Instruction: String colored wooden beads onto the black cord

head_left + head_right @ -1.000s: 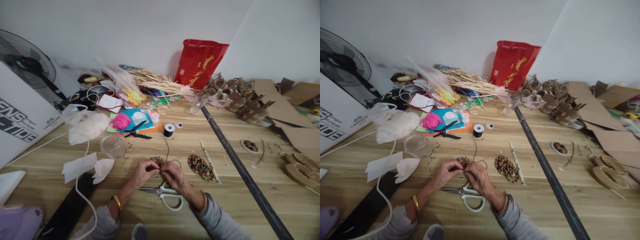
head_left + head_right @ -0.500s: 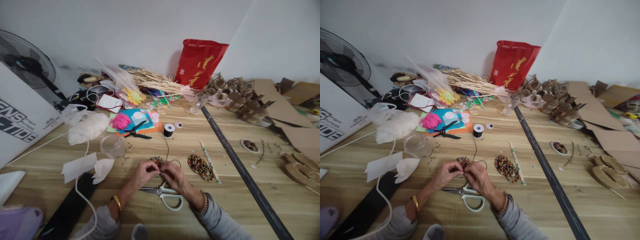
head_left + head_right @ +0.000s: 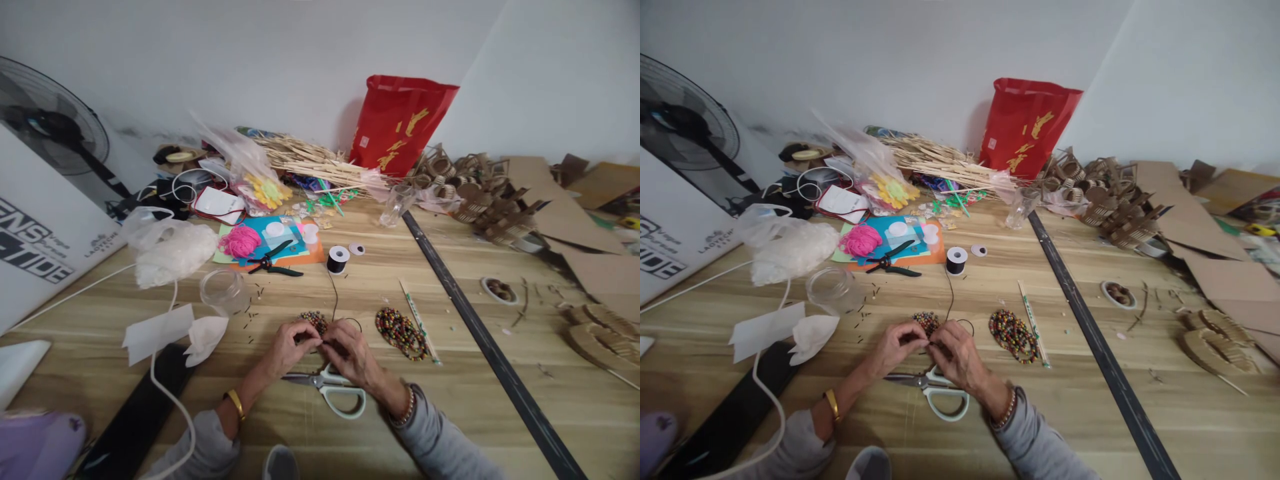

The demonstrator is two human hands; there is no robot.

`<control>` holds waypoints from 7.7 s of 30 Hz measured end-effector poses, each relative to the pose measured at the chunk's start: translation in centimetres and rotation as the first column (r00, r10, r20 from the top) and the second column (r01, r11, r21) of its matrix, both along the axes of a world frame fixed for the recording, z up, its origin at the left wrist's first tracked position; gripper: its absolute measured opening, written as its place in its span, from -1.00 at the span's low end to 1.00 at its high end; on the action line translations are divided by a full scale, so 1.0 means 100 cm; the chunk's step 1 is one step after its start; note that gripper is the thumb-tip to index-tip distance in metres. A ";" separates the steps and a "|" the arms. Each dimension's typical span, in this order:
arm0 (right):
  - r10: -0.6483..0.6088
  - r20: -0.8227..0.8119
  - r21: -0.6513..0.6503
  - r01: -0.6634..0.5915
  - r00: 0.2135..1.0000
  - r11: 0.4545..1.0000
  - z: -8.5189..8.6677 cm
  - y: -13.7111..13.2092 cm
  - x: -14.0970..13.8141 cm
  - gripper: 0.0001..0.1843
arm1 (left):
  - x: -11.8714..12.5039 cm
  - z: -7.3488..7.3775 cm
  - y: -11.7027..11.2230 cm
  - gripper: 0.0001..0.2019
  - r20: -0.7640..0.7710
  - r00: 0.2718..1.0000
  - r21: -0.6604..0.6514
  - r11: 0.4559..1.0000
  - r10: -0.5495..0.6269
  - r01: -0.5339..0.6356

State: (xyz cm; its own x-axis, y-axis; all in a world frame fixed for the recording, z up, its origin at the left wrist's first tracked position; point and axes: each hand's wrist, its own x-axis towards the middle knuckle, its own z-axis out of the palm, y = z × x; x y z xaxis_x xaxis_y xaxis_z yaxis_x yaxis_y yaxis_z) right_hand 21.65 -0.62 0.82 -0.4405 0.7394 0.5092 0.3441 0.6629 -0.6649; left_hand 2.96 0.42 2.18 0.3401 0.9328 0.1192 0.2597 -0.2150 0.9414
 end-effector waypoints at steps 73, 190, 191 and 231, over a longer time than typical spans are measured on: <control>-0.074 0.532 -0.026 0.104 0.843 0.994 0.032 0.008 0.024 -0.87 | -0.013 0.006 0.002 -0.87 0.274 0.958 -0.239 0.971 0.084 -0.017; -0.154 -0.234 -0.554 -0.001 0.960 0.833 -0.002 0.033 -0.007 -0.74 | -0.002 0.003 -0.003 -0.59 0.103 0.947 -0.216 0.936 0.304 -0.277; -0.149 -0.233 -0.550 -0.004 0.961 0.835 -0.002 0.033 -0.006 -0.74 | -0.004 0.006 -0.003 -0.66 0.048 0.947 -0.202 0.932 0.316 -0.301; -0.144 -0.236 -0.498 0.008 0.961 0.867 0.000 0.037 -0.005 -0.81 | -0.031 0.024 -0.008 -0.88 -0.624 0.750 -0.052 0.969 -0.222 0.244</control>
